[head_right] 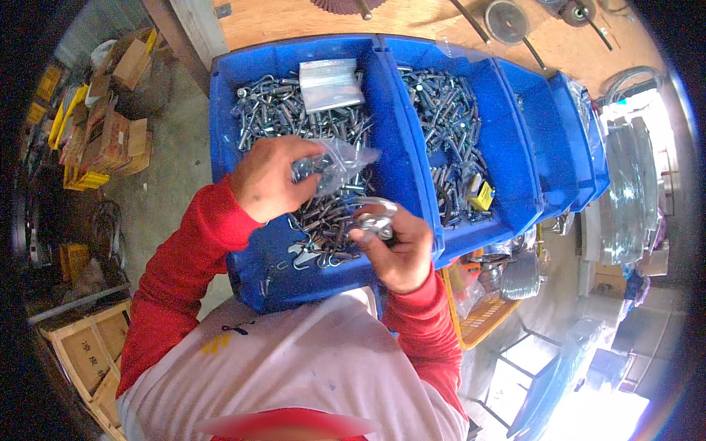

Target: The person repeatedly picks small metal fasteners from blue bins and places them into small clear plastic bags. They open each bag, add several fasteners, and set the filled bag aside in the bin. The process is repeated multiple times with different fastener types.

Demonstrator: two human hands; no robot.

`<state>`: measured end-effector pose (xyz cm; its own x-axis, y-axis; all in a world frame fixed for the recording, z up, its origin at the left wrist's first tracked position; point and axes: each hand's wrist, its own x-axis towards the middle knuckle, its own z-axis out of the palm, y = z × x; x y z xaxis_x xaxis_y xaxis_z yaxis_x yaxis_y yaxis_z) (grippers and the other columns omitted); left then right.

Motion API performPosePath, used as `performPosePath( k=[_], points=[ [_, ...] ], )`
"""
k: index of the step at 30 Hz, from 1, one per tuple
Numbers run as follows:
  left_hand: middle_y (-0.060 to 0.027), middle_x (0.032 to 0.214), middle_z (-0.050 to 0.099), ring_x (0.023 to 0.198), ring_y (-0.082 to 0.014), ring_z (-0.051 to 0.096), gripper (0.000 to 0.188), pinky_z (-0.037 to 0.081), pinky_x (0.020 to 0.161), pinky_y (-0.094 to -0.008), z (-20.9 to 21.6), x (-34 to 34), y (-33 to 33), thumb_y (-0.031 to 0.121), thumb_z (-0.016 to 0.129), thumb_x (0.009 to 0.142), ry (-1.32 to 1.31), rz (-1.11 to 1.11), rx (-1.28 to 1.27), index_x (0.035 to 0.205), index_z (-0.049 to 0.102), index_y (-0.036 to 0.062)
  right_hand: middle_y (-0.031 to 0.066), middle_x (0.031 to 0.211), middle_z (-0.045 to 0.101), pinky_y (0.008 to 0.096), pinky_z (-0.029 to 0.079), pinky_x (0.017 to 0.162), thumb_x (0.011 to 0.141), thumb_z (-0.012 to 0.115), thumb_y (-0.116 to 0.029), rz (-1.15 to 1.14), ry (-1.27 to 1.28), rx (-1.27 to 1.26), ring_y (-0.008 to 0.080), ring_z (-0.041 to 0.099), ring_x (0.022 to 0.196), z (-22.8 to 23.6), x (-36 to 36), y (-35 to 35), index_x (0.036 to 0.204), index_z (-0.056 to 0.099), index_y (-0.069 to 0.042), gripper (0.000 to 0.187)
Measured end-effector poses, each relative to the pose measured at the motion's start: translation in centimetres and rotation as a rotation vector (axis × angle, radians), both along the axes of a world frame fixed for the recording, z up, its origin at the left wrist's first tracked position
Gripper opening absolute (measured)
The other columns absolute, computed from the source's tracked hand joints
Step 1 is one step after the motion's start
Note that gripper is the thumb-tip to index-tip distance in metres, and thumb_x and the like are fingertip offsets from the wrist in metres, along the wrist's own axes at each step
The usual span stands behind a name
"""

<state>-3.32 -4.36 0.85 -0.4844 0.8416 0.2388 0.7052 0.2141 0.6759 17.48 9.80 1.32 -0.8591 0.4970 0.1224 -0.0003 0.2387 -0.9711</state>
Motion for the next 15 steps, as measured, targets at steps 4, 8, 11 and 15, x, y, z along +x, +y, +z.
performPosePath(
  k=[4, 8, 11, 15],
  points=[
    [-0.0237, 0.097, 0.071, 0.093, -0.0435, 0.068, 0.039, 0.056, 0.084, -0.0477, 0.6, 2.0, 0.9, 0.009, 0.075, 0.074, 0.071, -0.105, 0.017, 0.111, 0.069, -0.0011, 0.0078, 0.080, 0.075, 0.0280, 0.053, 0.066, 0.083, 0.084, -0.009, -0.120, 0.239, 0.210, 0.0130, 0.068, 0.070, 1.7, -1.1, -0.3, 0.102, 0.072, 0.001, 0.024],
    [-0.0220, 0.092, 0.070, 0.090, -0.0439, 0.067, 0.037, 0.055, 0.082, -0.0493, 1.2, 3.3, 1.4, 0.008, 0.075, 0.073, -0.044, -0.234, 0.051, 0.108, 0.069, 0.0006, 0.0155, 0.093, 0.073, 0.0314, 0.055, 0.070, 0.081, 0.079, -0.003, -0.021, 0.023, 0.358, 0.0226, 0.072, 0.080, 2.0, -2.8, -1.0, 0.108, 0.070, 0.002, 0.029],
    [-0.0231, 0.096, 0.071, 0.094, -0.0439, 0.068, 0.037, 0.055, 0.084, -0.0484, 1.1, 3.4, 1.2, 0.009, 0.075, 0.072, -0.083, -0.189, -0.057, 0.107, 0.069, 0.0000, 0.0167, 0.097, 0.072, 0.0330, 0.055, 0.075, 0.082, 0.075, -0.002, -0.012, -0.081, 0.391, 0.0249, 0.072, 0.086, 2.7, -2.0, -0.8, 0.113, 0.068, 0.003, 0.033],
    [-0.0251, 0.101, 0.071, 0.099, -0.0438, 0.069, 0.037, 0.056, 0.086, -0.0473, 0.6, 3.6, 1.0, 0.008, 0.072, 0.073, -0.100, -0.152, -0.130, 0.108, 0.069, -0.0009, 0.0120, 0.095, 0.065, 0.0307, 0.048, 0.078, 0.099, 0.057, -0.019, 0.018, 0.108, 0.098, 0.0199, 0.061, 0.083, 3.1, -0.3, 0.1, 0.112, 0.065, 0.002, 0.026]
  ],
)
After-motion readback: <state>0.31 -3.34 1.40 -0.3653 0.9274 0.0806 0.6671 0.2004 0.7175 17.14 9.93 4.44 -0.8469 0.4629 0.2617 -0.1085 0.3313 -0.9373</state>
